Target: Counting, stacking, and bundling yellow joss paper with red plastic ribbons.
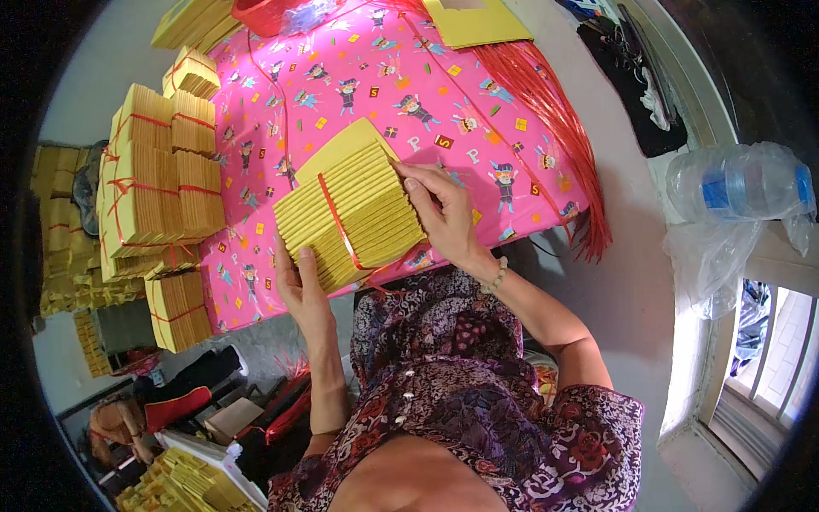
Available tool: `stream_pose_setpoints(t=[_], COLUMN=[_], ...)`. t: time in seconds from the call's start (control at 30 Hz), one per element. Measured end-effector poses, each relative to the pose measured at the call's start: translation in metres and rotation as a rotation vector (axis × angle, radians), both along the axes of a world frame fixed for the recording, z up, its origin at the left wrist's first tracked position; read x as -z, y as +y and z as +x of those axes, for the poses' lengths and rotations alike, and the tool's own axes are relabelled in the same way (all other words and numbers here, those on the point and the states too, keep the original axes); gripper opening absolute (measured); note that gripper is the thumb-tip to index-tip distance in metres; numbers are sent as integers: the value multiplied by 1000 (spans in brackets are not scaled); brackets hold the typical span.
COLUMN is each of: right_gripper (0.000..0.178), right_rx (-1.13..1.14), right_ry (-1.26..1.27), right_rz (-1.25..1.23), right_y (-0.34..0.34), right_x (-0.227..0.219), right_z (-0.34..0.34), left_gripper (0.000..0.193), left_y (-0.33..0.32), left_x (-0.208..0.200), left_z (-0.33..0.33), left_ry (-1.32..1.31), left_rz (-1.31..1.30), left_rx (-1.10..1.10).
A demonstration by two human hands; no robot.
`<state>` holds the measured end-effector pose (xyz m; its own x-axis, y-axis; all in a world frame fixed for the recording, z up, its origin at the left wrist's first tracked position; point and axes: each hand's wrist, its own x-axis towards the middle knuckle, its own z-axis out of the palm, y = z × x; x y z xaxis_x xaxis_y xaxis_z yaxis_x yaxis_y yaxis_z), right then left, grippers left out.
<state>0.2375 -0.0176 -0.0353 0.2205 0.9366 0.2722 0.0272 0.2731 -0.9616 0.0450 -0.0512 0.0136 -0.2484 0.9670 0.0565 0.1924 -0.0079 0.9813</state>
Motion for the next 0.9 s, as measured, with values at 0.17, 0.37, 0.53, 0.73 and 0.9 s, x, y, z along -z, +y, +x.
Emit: stream_pose_setpoints(t=[0.17, 0.37, 0.53, 0.73, 0.9], right_gripper=[24, 25, 26, 26, 26], right_rx=[11, -26, 28, 31, 40], right_ry=[42, 56, -203, -108, -125], right_rz=[-21, 16, 54, -26, -86], right_y=[1, 4, -4, -11, -13], right_x=[3, 5, -12, -11, -7], right_z=[-4, -12, -18, -37, -44], left_gripper=[47, 48, 52, 56, 56], left_y=[4, 6, 1, -7, -7], left_x=[6, 5, 2, 2, 2], left_z=[-1, -10, -19, -38, -42], left_ry=[9, -40, -276, -309, -297], left_rz=[25, -4, 17, 23, 38], left_rx=[-28, -52, -58, 26, -2])
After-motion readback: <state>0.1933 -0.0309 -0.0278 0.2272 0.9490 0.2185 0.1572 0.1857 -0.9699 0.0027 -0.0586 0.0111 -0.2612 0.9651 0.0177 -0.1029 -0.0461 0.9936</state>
